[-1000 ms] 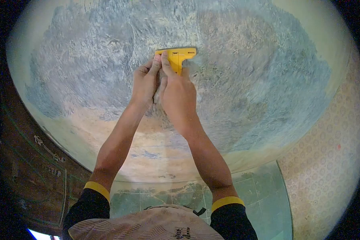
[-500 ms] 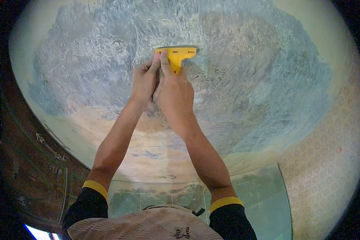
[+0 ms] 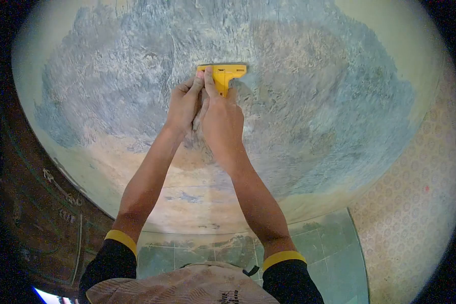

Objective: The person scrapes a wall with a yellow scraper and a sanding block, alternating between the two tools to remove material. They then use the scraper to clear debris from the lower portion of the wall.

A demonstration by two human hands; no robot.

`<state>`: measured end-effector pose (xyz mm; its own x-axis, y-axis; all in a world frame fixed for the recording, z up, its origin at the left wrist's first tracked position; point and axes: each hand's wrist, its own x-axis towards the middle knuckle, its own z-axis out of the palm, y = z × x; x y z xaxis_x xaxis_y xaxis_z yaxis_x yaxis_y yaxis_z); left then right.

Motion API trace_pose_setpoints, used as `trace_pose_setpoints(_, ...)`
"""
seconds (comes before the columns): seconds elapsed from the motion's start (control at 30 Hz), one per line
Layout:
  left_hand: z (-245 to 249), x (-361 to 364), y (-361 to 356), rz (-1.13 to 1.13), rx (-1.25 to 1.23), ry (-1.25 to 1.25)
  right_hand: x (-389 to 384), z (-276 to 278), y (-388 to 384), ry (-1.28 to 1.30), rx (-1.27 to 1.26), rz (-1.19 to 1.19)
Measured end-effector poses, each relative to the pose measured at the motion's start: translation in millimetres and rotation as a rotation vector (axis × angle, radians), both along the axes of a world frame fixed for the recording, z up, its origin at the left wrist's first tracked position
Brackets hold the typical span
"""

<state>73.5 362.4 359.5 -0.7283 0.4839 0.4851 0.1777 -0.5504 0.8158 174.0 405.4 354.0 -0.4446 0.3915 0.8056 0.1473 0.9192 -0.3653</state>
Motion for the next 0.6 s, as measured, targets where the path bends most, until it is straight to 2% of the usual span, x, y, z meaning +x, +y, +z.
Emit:
trace_pose_setpoints(0.13, 14, -7, 0, 0.111, 0.001, 0.104, -14, 12, 10, 0.158, 0.100, 0.038)
trace_pose_setpoints(0.2, 12, -6, 5, 0.138, 0.012, 0.132, -12, 9, 14, 0.063, 0.062, 0.112)
trace_pose_setpoints(0.33, -27, 1, -1, 0.163, -0.217, 0.171, 8, -30, 13, -0.006, -0.076, 0.129)
trace_pose_setpoints(0.43, -76, 14, -10, 0.158, -0.452, 0.248, 27, -88, 16, -0.078, -0.188, 0.138)
trace_pose_setpoints(0.47, -101, 13, -9, 0.122, -0.458, 0.320, 32, -112, 17, -0.059, -0.227, 0.121)
trace_pose_setpoints(0.5, -129, 13, -9, 0.087, -0.465, 0.387, 41, -135, 20, -0.160, -0.289, 0.126)
trace_pose_setpoints(0.57, -183, 21, -21, -0.164, -0.882, 0.277, 60, -204, 35, -0.349, -0.424, 0.184)
trace_pose_setpoints(0.6, -229, 20, -23, -0.226, -0.893, 0.357, 70, -241, 42, -0.427, -0.489, 0.235)
